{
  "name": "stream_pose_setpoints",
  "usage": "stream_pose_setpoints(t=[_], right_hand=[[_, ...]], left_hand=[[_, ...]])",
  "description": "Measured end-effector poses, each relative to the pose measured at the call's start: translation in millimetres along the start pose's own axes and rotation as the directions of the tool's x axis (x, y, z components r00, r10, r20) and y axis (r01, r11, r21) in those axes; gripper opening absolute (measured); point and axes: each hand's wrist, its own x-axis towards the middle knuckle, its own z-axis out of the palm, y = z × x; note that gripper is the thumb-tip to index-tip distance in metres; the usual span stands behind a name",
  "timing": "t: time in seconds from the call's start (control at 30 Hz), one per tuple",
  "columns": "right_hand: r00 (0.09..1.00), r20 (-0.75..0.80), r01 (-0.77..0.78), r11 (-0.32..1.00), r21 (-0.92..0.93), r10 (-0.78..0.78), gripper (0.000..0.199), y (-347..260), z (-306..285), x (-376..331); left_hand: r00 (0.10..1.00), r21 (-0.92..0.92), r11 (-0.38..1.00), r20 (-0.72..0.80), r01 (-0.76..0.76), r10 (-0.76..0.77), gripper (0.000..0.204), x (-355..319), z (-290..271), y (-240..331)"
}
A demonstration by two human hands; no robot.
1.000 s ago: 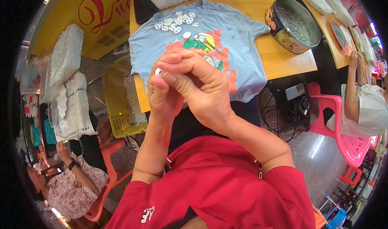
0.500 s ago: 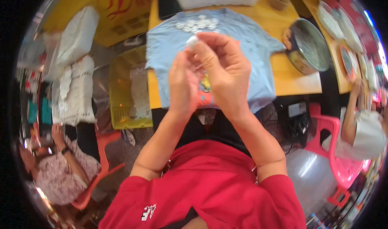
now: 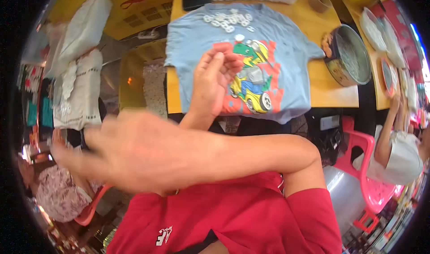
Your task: Attaching small white plastic fasteners to a t-shirt at a manual assembly workstation.
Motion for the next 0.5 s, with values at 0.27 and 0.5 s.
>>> stream_pose_setpoints(t=[0.27,0.5], right_hand=[[0.973,0.178,0.13,0.988,0.089,-0.144,0.019,31,-29,-77],[0.819,-0.2,-0.571,0.795,-0.203,0.537,0.018,86,-124,-120]], left_hand=[[0.997,0.324,0.943,0.047,-0.071,0.059,0.028,-10,11,23],[0.979,0.64,0.742,0.095,-0.198,0.179,0.034,-5,-7,20]])
